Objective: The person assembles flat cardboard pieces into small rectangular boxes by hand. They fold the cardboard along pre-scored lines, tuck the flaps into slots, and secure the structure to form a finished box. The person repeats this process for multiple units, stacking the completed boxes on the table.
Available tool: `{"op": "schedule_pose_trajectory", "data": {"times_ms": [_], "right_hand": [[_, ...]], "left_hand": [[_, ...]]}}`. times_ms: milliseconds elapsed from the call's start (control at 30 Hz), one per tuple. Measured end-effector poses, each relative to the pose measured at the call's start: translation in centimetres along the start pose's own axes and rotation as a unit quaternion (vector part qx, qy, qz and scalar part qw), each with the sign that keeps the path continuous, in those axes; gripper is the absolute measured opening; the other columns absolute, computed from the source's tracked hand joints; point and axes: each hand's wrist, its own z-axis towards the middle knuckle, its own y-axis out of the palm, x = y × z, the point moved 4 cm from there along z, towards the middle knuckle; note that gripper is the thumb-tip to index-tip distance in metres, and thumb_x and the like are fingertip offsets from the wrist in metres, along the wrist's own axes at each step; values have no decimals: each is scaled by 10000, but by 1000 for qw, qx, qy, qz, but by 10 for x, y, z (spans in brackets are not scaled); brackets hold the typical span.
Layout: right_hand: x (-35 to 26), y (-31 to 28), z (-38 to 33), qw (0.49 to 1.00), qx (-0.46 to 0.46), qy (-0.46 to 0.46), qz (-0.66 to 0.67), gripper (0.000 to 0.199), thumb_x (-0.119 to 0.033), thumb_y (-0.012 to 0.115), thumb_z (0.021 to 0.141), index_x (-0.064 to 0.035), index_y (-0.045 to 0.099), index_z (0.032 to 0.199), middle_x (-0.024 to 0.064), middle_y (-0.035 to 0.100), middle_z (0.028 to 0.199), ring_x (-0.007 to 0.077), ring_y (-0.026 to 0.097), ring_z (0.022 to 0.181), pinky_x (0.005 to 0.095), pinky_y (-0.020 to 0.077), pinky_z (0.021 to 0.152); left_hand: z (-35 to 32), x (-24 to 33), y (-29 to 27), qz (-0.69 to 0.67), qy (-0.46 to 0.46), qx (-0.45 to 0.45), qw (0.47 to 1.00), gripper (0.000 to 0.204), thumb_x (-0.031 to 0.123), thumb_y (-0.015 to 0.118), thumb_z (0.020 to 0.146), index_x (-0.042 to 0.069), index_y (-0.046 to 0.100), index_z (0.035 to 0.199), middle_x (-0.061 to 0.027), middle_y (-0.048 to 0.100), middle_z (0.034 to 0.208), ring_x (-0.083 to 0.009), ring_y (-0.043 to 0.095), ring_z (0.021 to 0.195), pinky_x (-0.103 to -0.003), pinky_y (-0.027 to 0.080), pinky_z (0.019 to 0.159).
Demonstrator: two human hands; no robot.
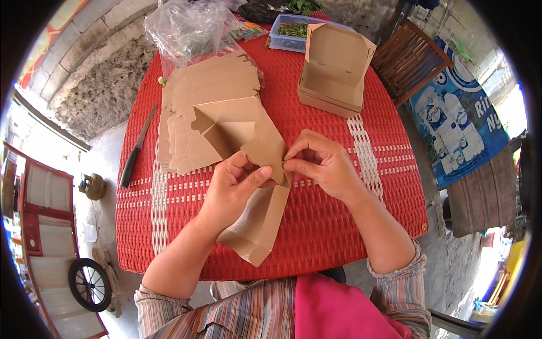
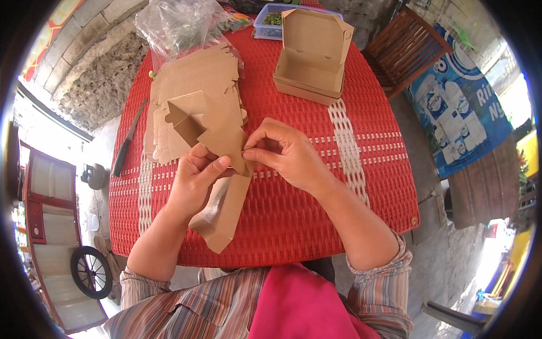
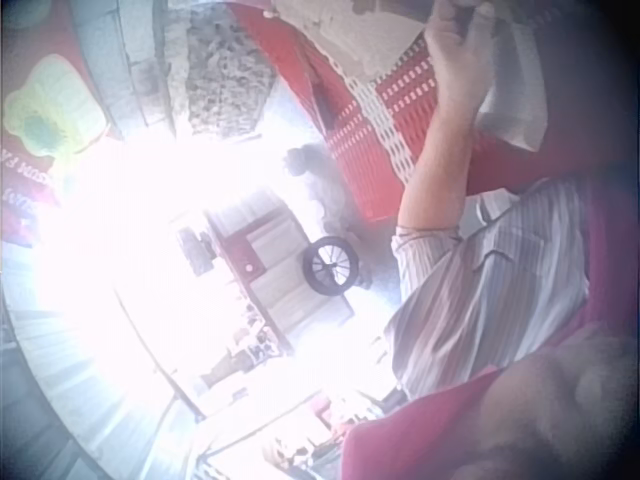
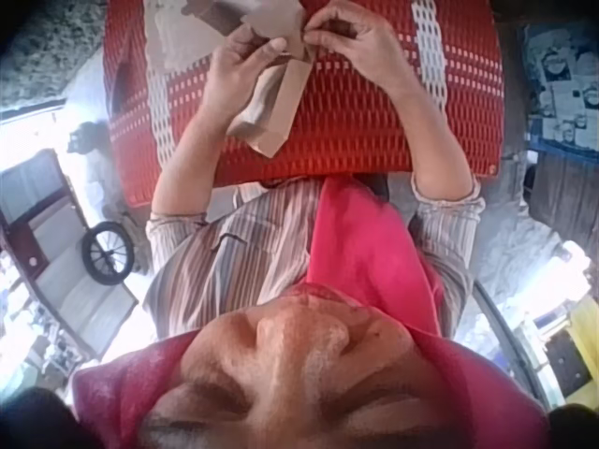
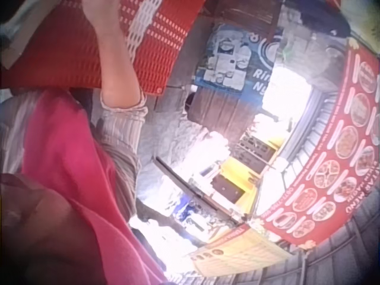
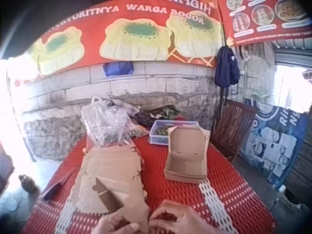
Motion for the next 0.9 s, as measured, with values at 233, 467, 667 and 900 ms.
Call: {"op": "schedule_pose_trajectory", "data": {"times_ms": [233,467,667,900], "right_hand": [[6,2,3,991,-15,38,131,492,-140,710,941,-54,529,1390,-9,499,889,91,583,822,269,556,712],[4,8,-3,994,-6,100,41,505,-87,718,918,-48,550,1392,15,520,892,108,556,788,286,515,684],[-34,28,-21,944,100,-215,-231,539,22,697,861,-53,561,1377,81,513,876,192,539,773,310,484,700],[-16,40,-19,960,108,-182,-182,519,75,639,881,-49,551,1376,100,542,920,214,572,788,317,495,691]], "left_hand": [[-1,10,6,-97,-29,-17,995,338,70,557,1023,-13,502,1347,-96,665,1176,-164,657,1061,-342,540,940],[-3,12,10,-50,-16,-60,997,434,44,640,963,-33,481,1359,-101,613,1280,-179,610,1165,-345,496,1007],[-18,46,8,162,16,-34,986,483,16,689,903,-26,503,1347,-95,665,1157,-144,626,1097,-330,499,978],[-26,46,15,422,78,33,902,529,-20,690,862,-31,492,1352,-148,716,1044,-207,709,974,-320,554,859]]}}
